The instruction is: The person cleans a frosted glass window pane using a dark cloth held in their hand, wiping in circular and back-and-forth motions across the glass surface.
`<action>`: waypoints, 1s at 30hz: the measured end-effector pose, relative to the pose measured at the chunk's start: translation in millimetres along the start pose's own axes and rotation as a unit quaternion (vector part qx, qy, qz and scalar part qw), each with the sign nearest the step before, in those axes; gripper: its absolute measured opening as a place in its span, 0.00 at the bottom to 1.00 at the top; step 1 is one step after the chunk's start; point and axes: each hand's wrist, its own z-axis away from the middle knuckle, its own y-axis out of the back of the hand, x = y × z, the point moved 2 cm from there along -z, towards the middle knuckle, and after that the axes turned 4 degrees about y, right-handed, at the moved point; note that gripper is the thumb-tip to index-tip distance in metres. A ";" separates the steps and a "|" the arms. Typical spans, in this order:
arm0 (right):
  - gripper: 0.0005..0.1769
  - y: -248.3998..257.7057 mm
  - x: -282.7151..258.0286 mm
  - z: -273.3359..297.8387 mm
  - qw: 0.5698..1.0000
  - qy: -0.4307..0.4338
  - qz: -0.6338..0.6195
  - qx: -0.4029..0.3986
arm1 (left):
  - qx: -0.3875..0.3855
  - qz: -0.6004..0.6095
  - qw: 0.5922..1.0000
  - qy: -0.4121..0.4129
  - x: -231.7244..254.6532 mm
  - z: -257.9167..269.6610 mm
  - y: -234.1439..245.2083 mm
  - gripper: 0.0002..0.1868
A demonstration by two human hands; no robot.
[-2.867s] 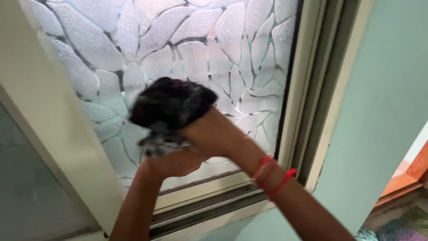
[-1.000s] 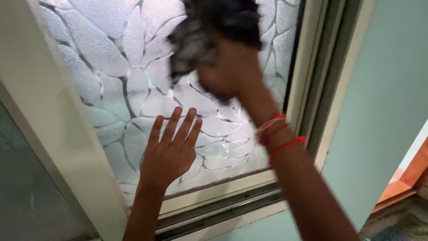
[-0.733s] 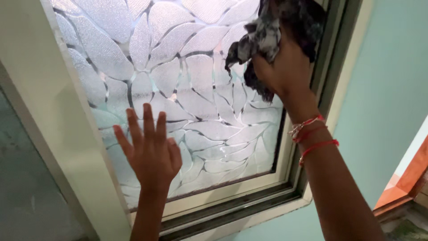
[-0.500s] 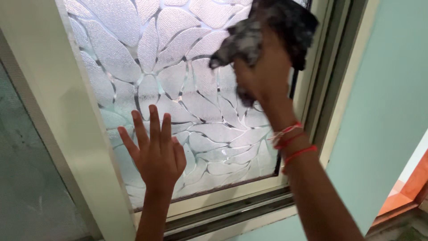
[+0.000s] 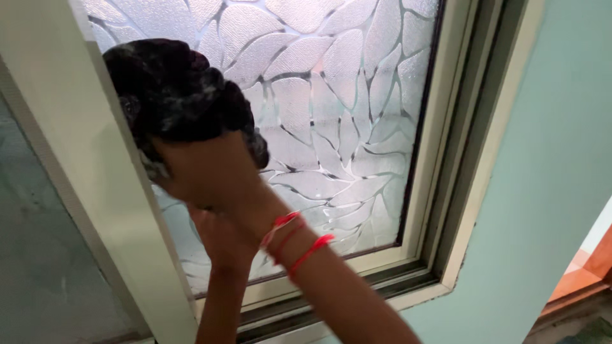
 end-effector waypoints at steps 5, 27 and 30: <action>0.27 15.2 67.8 36.1 0.996 -0.019 0.063 -0.052 | -0.049 -0.291 0.951 -0.089 25.0 -9.6 2.7 0.25; 0.30 50.9 59.5 78.6 0.985 -0.162 0.046 0.030 | 0.008 -0.244 0.960 -0.136 34.0 -10.1 3.1 0.32; 0.27 35.9 21.8 42.4 0.992 -0.105 0.003 -0.070 | 0.003 -0.302 0.944 -0.136 18.9 -2.7 -6.3 0.28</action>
